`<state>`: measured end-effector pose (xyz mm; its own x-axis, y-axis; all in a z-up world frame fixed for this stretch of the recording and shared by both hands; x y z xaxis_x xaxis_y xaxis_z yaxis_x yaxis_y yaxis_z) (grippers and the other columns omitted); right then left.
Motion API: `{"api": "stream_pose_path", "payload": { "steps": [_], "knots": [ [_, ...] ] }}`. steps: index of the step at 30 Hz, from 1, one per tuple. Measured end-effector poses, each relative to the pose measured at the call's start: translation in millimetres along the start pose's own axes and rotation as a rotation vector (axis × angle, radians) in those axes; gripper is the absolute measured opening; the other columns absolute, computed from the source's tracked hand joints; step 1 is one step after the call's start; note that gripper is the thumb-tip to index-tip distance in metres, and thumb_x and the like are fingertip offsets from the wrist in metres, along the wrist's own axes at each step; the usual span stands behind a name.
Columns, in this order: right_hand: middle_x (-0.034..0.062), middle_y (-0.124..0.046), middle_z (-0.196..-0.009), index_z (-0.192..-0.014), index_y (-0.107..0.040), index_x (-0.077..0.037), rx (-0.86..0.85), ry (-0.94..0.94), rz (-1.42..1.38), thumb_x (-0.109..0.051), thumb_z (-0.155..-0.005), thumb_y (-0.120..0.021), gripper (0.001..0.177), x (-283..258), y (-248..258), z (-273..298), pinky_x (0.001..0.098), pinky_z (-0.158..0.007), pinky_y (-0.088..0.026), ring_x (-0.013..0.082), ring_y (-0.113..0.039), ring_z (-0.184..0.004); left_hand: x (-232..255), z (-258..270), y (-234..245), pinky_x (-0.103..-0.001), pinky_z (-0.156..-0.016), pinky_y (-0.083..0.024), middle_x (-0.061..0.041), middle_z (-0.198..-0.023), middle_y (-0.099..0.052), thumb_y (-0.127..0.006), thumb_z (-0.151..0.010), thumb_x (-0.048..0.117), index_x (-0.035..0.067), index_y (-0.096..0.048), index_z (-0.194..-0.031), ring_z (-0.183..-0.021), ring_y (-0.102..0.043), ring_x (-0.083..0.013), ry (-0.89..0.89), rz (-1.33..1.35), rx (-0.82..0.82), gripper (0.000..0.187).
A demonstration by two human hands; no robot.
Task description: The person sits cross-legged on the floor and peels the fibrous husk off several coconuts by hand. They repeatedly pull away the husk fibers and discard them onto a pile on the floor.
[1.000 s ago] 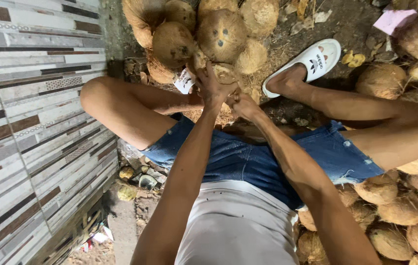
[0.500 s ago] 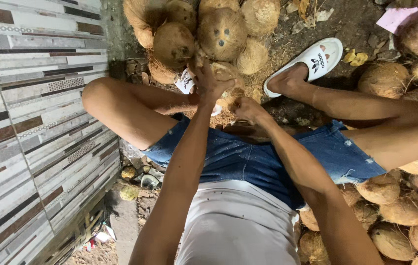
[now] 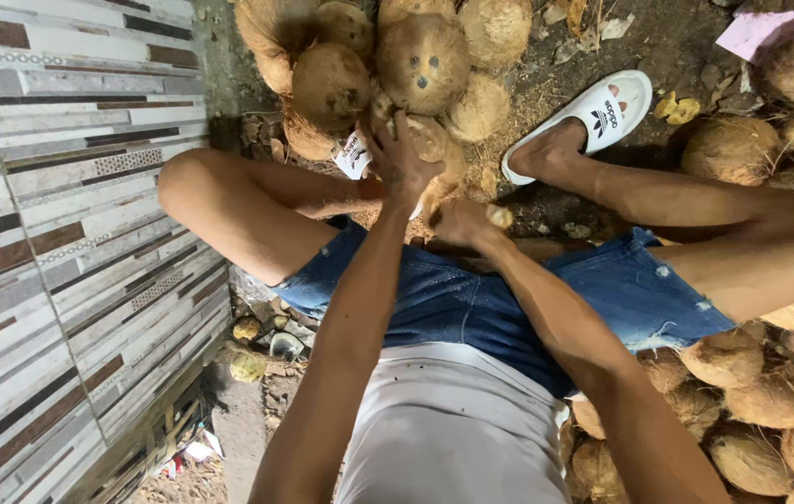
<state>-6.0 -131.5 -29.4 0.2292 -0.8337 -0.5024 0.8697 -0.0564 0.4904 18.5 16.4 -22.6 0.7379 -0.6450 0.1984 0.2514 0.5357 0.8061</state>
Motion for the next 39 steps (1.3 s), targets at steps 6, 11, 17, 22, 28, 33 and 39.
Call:
{"api": "stream_pose_path", "payload": {
  "steps": [6, 11, 17, 22, 28, 33, 39],
  "knots": [
    [0.0154, -0.074, -0.11, -0.108, -0.076, -0.009, -0.314, -0.12, 0.154, -0.033, -0.087, -0.05, 0.041, 1, 11, 33, 0.0448, -0.09, -0.056, 0.0312, -0.067, -0.111, -6, -8, -5, -0.066, -0.102, -0.044, -0.018, -0.16, -0.015, -0.089, -0.063, 0.053, 0.023, -0.019, -0.158, -0.145, -0.025, -0.046, 0.04, -0.032, -0.103, 0.121],
    [0.0259, -0.071, -0.087, -0.089, -0.075, -0.001, -0.084, -0.02, -0.19, -0.049, -0.09, -0.052, 0.053, 3, 42, 10, 0.054, -0.082, -0.052, 0.0468, -0.067, -0.096, -4, -5, 2, -0.068, -0.102, -0.041, -0.02, -0.161, -0.013, -0.089, -0.068, 0.051, 0.023, -0.017, -0.158, -0.146, -0.02, -0.0484, 0.012, 0.054, -0.121, 0.119],
    [0.0266, -0.068, -0.08, -0.082, -0.071, 0.002, -0.045, -0.035, -0.388, -0.048, -0.093, -0.056, 0.053, 5, 59, 22, 0.051, -0.084, -0.051, 0.0465, -0.067, -0.091, 6, 13, 28, -0.068, -0.098, -0.045, -0.021, -0.158, -0.016, -0.089, -0.064, 0.046, 0.018, -0.027, -0.153, -0.141, -0.028, -0.0484, -0.011, 0.076, -0.069, 0.112],
    [0.0273, -0.069, -0.092, -0.102, -0.069, 0.002, -0.018, -0.066, -0.385, -0.046, -0.093, -0.058, 0.05, 1, 76, 24, 0.053, -0.086, -0.05, 0.0468, -0.065, -0.102, 13, 22, 40, -0.072, -0.096, -0.043, -0.025, -0.157, -0.018, -0.089, -0.063, 0.042, 0.017, -0.027, -0.153, -0.139, -0.027, -0.0537, -0.032, 0.123, -0.049, 0.113],
    [0.017, -0.06, -0.082, -0.114, -0.051, -0.008, 0.052, -0.046, -0.486, -0.038, -0.093, -0.059, 0.037, 19, 92, -4, 0.0505, -0.079, -0.047, 0.0374, -0.06, -0.086, 0, 6, 13, -0.072, -0.094, -0.045, -0.023, -0.157, -0.019, -0.091, -0.06, 0.044, 0.017, -0.031, -0.15, -0.138, -0.028, -0.0527, -0.034, 0.111, -0.012, 0.112],
    [0.016, -0.057, -0.081, -0.106, -0.044, -0.011, 0.19, -0.03, -0.481, -0.039, -0.101, -0.05, 0.029, 44, 114, -36, 0.0508, -0.073, -0.047, 0.0413, -0.064, -0.088, 5, 9, 18, -0.069, -0.092, -0.048, -0.021, -0.155, -0.023, -0.09, -0.06, 0.043, 0.017, -0.034, -0.149, -0.139, -0.029, -0.0476, -0.018, 0.086, 0.003, 0.108],
    [0.0207, -0.06, -0.101, -0.129, -0.047, -0.004, 0.445, 0.112, -0.582, -0.026, -0.11, -0.041, 0.03, 30, 195, -60, 0.0529, -0.074, -0.047, 0.0377, -0.059, -0.078, -4, 0, 2, -0.071, -0.09, -0.049, -0.02, -0.156, -0.022, -0.09, -0.056, 0.046, 0.019, -0.031, -0.15, -0.138, -0.03, -0.0492, 0.0, 0.044, -0.007, 0.115]
  ]
}}
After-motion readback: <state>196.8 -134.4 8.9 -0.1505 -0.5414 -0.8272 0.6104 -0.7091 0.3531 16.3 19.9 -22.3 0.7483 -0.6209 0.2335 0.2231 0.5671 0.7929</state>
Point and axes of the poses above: each hand's wrist, its own z-axis away from the middle knuckle, its own y-axis out of the back of the hand, x = y × z, the point moved 4 cm from there along -z, towards the middle knuckle
